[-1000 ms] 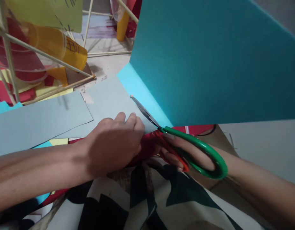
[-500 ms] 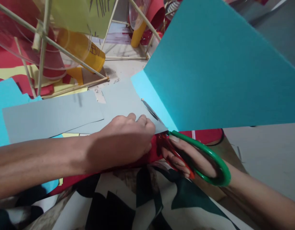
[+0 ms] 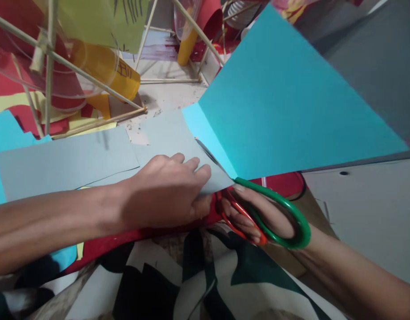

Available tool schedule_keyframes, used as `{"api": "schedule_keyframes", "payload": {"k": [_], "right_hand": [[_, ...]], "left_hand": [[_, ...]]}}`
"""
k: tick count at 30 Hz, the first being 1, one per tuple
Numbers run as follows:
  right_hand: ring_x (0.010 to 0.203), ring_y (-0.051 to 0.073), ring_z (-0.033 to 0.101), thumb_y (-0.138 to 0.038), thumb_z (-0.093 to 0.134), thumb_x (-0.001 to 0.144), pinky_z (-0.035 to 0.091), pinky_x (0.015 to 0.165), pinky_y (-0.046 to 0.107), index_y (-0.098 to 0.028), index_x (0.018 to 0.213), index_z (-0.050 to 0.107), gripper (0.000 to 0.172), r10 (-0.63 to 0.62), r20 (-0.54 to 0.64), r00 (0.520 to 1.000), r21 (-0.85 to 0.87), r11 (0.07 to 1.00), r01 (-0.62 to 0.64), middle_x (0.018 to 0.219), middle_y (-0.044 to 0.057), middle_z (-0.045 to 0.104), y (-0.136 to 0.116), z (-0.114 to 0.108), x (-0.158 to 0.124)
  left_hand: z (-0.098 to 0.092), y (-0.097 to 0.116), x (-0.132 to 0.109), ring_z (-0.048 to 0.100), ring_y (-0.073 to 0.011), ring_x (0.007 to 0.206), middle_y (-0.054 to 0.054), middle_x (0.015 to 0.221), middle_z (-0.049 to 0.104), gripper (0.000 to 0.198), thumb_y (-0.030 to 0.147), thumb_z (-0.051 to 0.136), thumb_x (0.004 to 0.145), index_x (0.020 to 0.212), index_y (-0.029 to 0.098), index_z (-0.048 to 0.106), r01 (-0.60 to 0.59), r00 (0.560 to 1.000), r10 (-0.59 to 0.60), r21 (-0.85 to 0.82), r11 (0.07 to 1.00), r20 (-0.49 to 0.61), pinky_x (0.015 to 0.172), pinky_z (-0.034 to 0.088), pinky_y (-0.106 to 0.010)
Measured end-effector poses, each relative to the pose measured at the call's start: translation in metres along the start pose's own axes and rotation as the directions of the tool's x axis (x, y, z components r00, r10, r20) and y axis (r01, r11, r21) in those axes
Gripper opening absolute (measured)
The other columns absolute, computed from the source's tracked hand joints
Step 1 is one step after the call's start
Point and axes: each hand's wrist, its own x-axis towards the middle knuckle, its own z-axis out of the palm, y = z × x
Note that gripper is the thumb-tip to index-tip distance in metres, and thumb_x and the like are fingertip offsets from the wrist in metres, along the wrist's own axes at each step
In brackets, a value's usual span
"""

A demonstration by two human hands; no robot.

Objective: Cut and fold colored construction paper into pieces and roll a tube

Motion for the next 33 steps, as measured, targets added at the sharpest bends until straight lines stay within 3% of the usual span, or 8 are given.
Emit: {"api": "schedule_keyframes", "payload": {"k": [3, 5, 9, 13, 17, 22, 27, 33], "right_hand": [[0.027, 0.008, 0.036, -0.065, 0.043, 0.094, 0.024, 0.032, 0.021, -0.017, 0.052, 0.052, 0.063, 0.006, 0.052, 0.999, 0.082, 0.997, -0.010, 0.033, -0.002, 0.041, -0.001, -0.004, 0.003], [0.027, 0.007, 0.033, -0.066, 0.042, 0.094, 0.021, 0.032, 0.021, -0.017, 0.050, 0.051, 0.066, 0.022, 0.074, 0.997, 0.124, 0.992, -0.031, 0.033, -0.002, 0.038, 0.000, -0.007, 0.004], [0.026, 0.006, 0.032, -0.066, 0.045, 0.093, 0.025, 0.032, 0.020, -0.016, 0.060, 0.059, 0.062, 0.066, 0.065, 0.996, 0.180, 0.981, -0.077, 0.037, -0.005, 0.039, 0.002, -0.011, 0.004], [0.027, 0.006, 0.030, -0.068, 0.040, 0.094, 0.023, 0.031, 0.020, -0.017, 0.056, 0.056, 0.066, 0.075, 0.115, 0.991, 0.198, 0.975, -0.097, 0.036, -0.005, 0.038, 0.007, -0.017, 0.005], [0.027, 0.006, 0.030, -0.069, 0.038, 0.094, 0.021, 0.031, 0.020, -0.017, 0.052, 0.052, 0.068, 0.063, 0.169, 0.984, 0.223, 0.970, -0.100, 0.034, -0.004, 0.036, 0.009, -0.021, 0.006], [0.028, 0.007, 0.030, -0.071, 0.042, 0.091, 0.021, 0.030, 0.019, -0.018, 0.051, 0.052, 0.067, 0.087, 0.255, 0.963, 0.267, 0.951, -0.157, 0.033, -0.002, 0.038, 0.006, -0.023, 0.007], [0.028, 0.006, 0.027, -0.070, 0.042, 0.090, 0.025, 0.029, 0.018, -0.018, 0.055, 0.052, 0.064, 0.092, 0.278, 0.956, 0.306, 0.935, -0.179, 0.038, -0.004, 0.038, 0.004, -0.026, 0.007], [0.028, 0.006, 0.029, -0.071, 0.042, 0.090, 0.024, 0.028, 0.018, -0.019, 0.053, 0.050, 0.064, 0.084, 0.295, 0.952, 0.297, 0.939, -0.175, 0.037, -0.005, 0.036, 0.004, -0.029, 0.007]], "left_hand": [[-0.012, -0.010, 0.006, 0.067, -0.0282, 0.102, -0.010, 0.115, 0.072, 0.048, 0.057, 0.044, 0.096, 0.121, 0.020, 0.063, 0.062, 0.998, -0.063, -0.263, 0.963, 0.005, 0.081, 0.052, -0.038], [-0.023, -0.021, 0.009, 0.069, -0.0257, 0.102, -0.007, 0.111, 0.073, 0.046, 0.056, 0.044, 0.096, 0.118, 0.022, 0.065, 0.155, 0.974, -0.216, -0.506, 0.848, -0.063, 0.084, 0.052, -0.037], [-0.038, -0.051, 0.008, 0.073, -0.0220, 0.081, -0.011, 0.099, 0.074, 0.038, 0.044, 0.047, 0.096, 0.113, 0.016, 0.065, 0.267, 0.798, -0.603, -0.896, 0.354, -0.001, 0.072, 0.056, -0.035], [-0.033, -0.073, -0.007, 0.074, -0.0244, 0.080, -0.016, 0.099, 0.074, 0.030, 0.035, 0.052, 0.087, 0.106, 0.014, 0.063, 0.308, 0.634, -0.744, -0.951, -0.007, 0.211, 0.074, 0.060, -0.039], [-0.017, -0.071, -0.019, 0.075, -0.0251, 0.076, -0.019, 0.090, 0.076, 0.021, 0.035, 0.057, 0.084, 0.088, 0.015, 0.061, 0.412, 0.564, -0.722, -0.895, -0.174, 0.400, 0.070, 0.062, -0.036], [-0.008, -0.053, -0.012, 0.075, -0.0234, 0.066, -0.018, 0.079, 0.076, 0.019, 0.034, 0.064, 0.083, 0.082, 0.015, 0.060, 0.433, 0.572, -0.678, -0.872, -0.229, 0.462, 0.063, 0.062, -0.033], [-0.010, -0.046, 0.000, 0.070, -0.0166, 0.059, -0.011, 0.074, 0.074, 0.017, 0.030, 0.068, 0.083, 0.080, 0.014, 0.064, 0.481, 0.481, -0.718, -0.836, -0.264, 0.503, 0.061, 0.060, -0.028], [-0.005, -0.047, 0.011, 0.055, -0.0073, 0.045, -0.003, 0.060, 0.065, 0.021, 0.018, 0.069, 0.083, 0.064, 0.014, 0.062, 0.494, 0.503, -0.714, -0.840, -0.224, 0.487, 0.046, 0.049, -0.020]]}}
